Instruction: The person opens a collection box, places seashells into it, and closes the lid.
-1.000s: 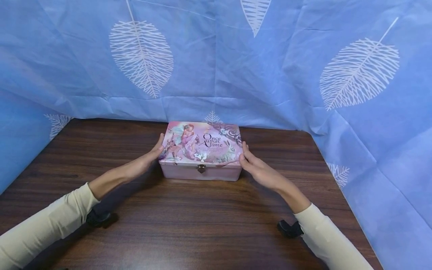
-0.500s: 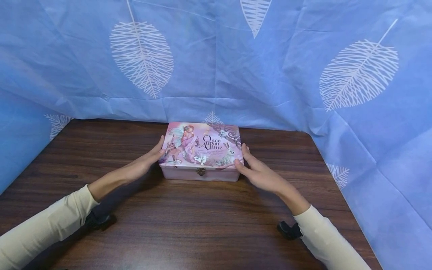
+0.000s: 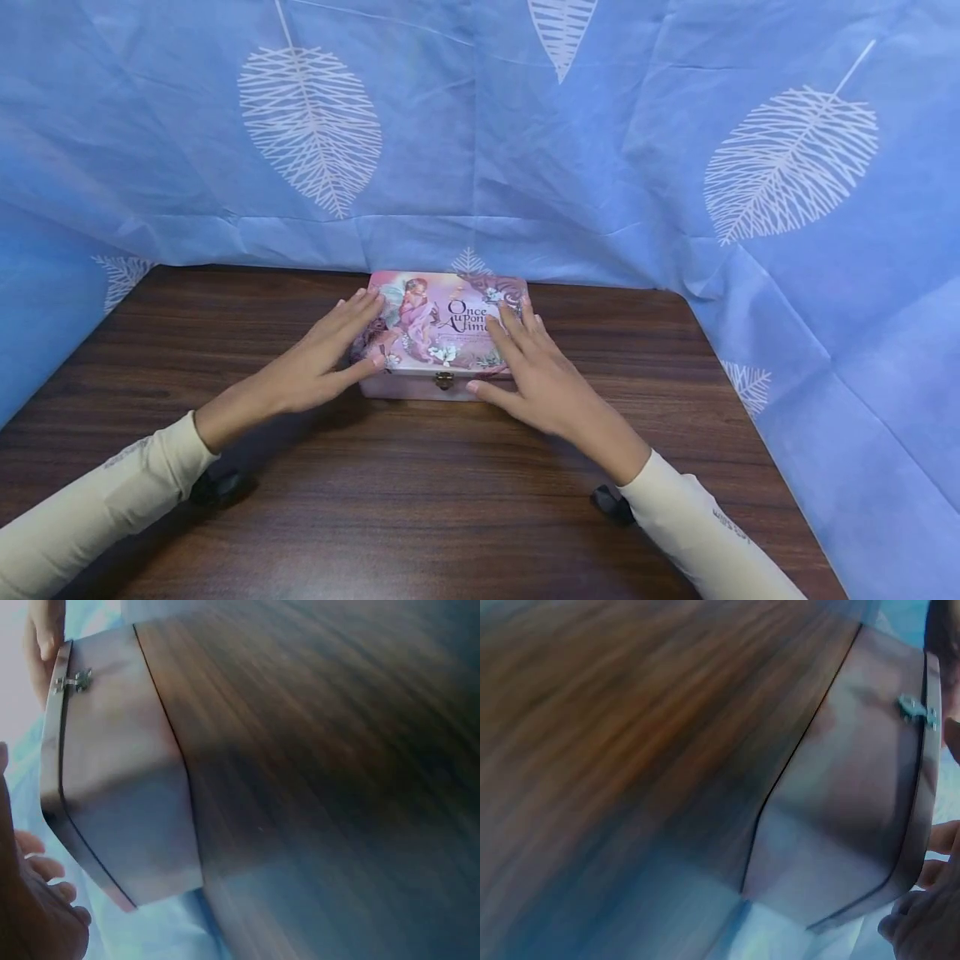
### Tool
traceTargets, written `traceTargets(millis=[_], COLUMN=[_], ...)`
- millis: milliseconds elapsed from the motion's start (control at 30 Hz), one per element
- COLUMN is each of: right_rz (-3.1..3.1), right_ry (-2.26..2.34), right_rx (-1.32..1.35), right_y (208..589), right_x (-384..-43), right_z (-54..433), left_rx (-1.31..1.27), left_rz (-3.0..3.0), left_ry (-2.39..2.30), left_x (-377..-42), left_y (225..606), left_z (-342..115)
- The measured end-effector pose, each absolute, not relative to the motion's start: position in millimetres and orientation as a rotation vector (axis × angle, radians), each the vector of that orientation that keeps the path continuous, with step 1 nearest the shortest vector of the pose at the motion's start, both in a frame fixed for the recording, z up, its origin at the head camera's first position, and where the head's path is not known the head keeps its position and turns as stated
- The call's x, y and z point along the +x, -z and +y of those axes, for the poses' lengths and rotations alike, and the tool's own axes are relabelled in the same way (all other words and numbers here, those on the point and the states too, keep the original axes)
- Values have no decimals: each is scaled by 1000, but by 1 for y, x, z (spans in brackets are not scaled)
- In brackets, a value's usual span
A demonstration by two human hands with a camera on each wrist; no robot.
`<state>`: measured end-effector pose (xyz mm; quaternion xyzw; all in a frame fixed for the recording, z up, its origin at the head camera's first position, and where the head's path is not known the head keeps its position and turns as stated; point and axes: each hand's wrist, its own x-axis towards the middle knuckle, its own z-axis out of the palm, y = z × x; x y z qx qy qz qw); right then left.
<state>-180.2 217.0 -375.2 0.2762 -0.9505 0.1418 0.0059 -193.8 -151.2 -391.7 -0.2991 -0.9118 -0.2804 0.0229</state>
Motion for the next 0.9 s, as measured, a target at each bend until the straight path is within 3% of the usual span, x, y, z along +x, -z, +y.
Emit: traceTargets(millis=[367, 900], right_rz=[-2880, -2849], right_ry=[-140, -90], right_rx=[1008, 954], right_y=[382, 384], right_x=[-179, -177], right_z=[186, 177], left_rx=[-1127, -1143], left_rz=[-2839, -2820], left_ry=[369, 310], left_x=[-192, -192], left_y=[391, 390], left_z=[-123, -124])
